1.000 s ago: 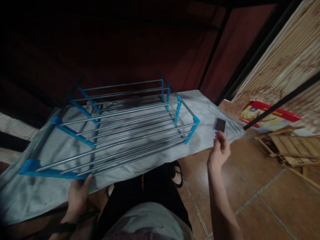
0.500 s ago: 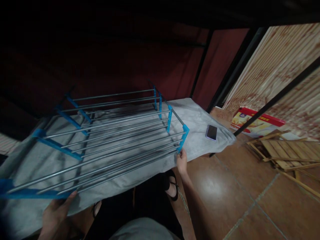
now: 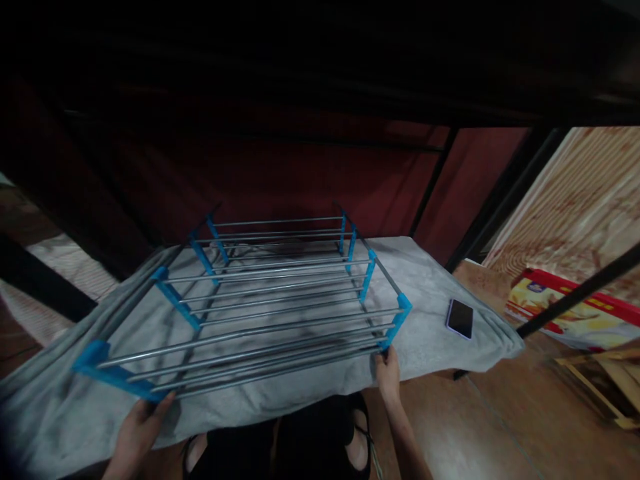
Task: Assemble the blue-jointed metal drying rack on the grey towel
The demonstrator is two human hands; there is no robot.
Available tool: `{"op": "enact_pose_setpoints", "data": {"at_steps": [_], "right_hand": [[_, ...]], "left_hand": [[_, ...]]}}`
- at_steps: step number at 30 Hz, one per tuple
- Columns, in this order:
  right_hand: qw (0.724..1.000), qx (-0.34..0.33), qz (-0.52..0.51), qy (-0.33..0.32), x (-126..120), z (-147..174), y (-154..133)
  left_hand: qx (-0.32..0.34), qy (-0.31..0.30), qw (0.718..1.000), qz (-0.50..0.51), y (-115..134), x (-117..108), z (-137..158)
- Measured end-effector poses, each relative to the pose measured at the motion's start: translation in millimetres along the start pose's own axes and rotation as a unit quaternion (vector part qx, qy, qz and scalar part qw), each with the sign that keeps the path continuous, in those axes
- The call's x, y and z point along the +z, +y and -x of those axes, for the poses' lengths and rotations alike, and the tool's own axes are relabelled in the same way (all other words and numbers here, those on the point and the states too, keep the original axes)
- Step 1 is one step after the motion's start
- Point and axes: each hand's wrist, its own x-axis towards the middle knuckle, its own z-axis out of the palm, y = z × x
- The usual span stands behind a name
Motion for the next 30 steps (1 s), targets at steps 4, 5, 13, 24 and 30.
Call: {"op": "enact_pose_setpoints", "data": {"at_steps": [4,5,13,24,30], "right_hand": [[0.999,0.032,0.024,-0.003,0,-2,6],[0.999,0.029,0.022,-0.004,-1,-1,8],[0.998,-0.002,0.046,-0.040,-7,-2,29],[0.972,-0.094,0.214,0.006,-26,-18,68],[0.971,-0.100,0.216,0.008,-25,-21,61]], "left_hand": [[0.024,0.026,0.999,0.028,-4,3,-2],[0.031,0.029,0.999,0.030,-5,3,-1],[0.072,-0.003,0.997,0.039,-4,-5,12],[0.106,-0.071,0.990,0.060,-39,-10,2],[0.114,-0.057,0.990,0.053,-53,-6,-13]]}}
